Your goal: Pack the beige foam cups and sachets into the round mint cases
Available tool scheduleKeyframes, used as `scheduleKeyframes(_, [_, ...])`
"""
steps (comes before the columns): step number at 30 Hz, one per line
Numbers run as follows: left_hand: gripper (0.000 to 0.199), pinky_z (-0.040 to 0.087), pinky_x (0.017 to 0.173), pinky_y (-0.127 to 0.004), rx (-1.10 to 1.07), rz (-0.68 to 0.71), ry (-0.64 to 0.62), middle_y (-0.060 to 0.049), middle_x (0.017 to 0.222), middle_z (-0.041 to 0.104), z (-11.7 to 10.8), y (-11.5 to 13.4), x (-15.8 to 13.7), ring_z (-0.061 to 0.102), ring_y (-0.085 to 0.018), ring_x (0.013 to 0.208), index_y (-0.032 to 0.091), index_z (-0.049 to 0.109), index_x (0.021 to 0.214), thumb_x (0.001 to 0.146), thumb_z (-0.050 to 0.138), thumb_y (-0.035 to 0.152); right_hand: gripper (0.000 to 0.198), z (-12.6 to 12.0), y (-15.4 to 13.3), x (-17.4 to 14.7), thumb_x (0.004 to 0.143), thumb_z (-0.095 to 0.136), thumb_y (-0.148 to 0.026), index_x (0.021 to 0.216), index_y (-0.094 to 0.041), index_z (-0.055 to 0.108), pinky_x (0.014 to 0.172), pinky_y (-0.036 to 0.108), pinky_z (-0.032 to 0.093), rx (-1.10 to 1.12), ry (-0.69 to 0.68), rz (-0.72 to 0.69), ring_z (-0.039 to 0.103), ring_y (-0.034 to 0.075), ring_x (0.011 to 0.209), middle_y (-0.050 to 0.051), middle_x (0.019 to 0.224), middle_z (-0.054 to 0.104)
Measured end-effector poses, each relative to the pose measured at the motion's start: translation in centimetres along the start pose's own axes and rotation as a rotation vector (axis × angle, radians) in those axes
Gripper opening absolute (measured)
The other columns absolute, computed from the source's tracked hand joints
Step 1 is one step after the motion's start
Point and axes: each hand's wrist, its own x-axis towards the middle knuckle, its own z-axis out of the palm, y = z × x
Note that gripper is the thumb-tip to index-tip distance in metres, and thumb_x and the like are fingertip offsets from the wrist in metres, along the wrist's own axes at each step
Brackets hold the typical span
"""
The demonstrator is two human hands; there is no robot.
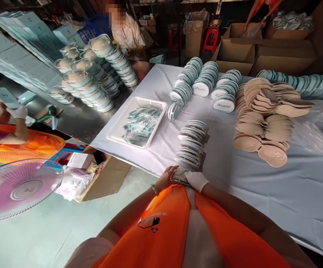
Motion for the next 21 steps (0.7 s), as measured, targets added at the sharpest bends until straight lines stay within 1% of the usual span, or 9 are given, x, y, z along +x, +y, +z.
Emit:
scheduleKeyframes(2, [0.074,0.054,0.11,-0.05,0.002,0.031,0.0,-0.014,0.135,0.06,-0.2,-0.3,0.2,0.061,-0.031,0.128,0.026,0.052,0.148,0.083,0.086,0.036,0.045,-0.3,0.1,-0.5,0.105,0.037,-0.013,0.143,-0.013,0.062,0.09,0.042,0.06,0.006,-0.062,0.001,0.074,0.03,0.112,0.018,0.126,0.073])
scheduleKeyframes(5, [0.069,0.058,0.104,-0.046,-0.006,0.047,-0.016,-0.013,0.135,0.055,-0.5,-0.8,1.0,0.065,-0.027,0.118,0.027,0.054,0.145,0.084,0.085,0.033,0.039,-0.9,0.5,-1.1,0.104,0.04,-0.014,0.125,-0.015,0.073,0.088,0.042,0.059,-0.022,-0.072,0.089,0.075,0.032,0.109,0.016,0.112,0.077])
scheduleKeyframes(8, [0.071,0.06,0.102,-0.046,0.036,0.014,-0.005,-0.013,0.141,0.048,-0.9,-0.9,2.7,0.066,-0.025,0.114,0.028,0.053,0.145,0.081,0.085,0.026,0.033,-1.4,1.2,-1.1,0.103,0.045,-0.019,0.107,-0.016,0.077,0.085,0.042,0.057,0.024,0.033,0.218,0.075,0.034,0.106,0.016,0.106,0.078])
scheduleKeyframes(11, [0.077,0.061,0.098,-0.05,0.097,-0.05,-0.019,-0.015,0.143,0.047,-1.4,-0.2,3.9,0.063,-0.031,0.122,0.027,0.052,0.146,0.077,0.087,0.026,0.027,-1.2,3.1,-1.0,0.099,0.054,-0.033,0.097,-0.019,0.078,0.085,0.037,0.056,0.381,0.269,0.244,0.075,0.028,0.096,0.011,0.099,0.078])
scheduleKeyframes(13, [0.089,0.061,0.098,-0.055,0.154,-0.071,-0.02,-0.017,0.147,0.046,-1.6,0.3,4.2,0.058,-0.038,0.132,0.028,0.052,0.147,0.07,0.093,0.034,0.034,-0.8,5.2,-0.7,0.096,0.056,-0.045,0.108,-0.02,0.075,0.088,0.035,0.057,0.701,0.578,0.256,0.074,0.024,0.095,0.01,0.105,0.077])
scheduleKeyframes(14, [0.099,0.057,0.102,-0.06,0.179,-0.052,-0.011,-0.018,0.151,0.045,-1.9,0.4,4.4,0.052,-0.043,0.139,0.029,0.05,0.15,0.063,0.097,0.041,0.043,-0.6,6.5,-0.3,0.094,0.055,-0.05,0.118,-0.019,0.072,0.092,0.037,0.057,0.828,0.743,0.266,0.073,0.024,0.101,0.012,0.115,0.075])
scheduleKeyframes(16, [0.119,0.041,0.116,-0.071,0.174,0.032,0.041,-0.02,0.161,0.039,-2.9,0.3,5.3,0.034,-0.049,0.153,0.029,0.043,0.157,0.055,0.098,0.056,0.064,-0.4,9.1,1.1,0.087,0.058,-0.057,0.136,-0.016,0.061,0.107,0.043,0.053,0.987,0.979,0.312,0.065,0.028,0.126,0.018,0.139,0.065])
scheduleKeyframes(18, [0.117,0.023,0.126,-0.07,0.07,0.09,0.135,-0.021,0.169,0.031,-4.5,-0.2,7.9,0.018,-0.046,0.161,0.027,0.032,0.164,0.069,0.086,0.068,0.082,-0.8,11.5,3.4,0.085,0.056,-0.063,0.152,-0.017,0.047,0.12,0.046,0.042,1.124,1.09,0.373,0.048,0.028,0.147,0.019,0.158,0.048])
scheduleKeyframes(21, [0.078,0.015,0.133,-0.059,-0.186,-0.009,0.289,-0.016,0.176,0.021,-6.9,-0.4,14.9,0.011,-0.032,0.165,0.023,0.021,0.168,0.104,0.041,0.063,0.09,-2.2,14.2,7.6,0.095,0.034,-0.071,0.168,-0.022,0.019,0.122,0.043,0.04,1.302,1.131,0.488,0.037,0.022,0.155,0.015,0.172,0.025])
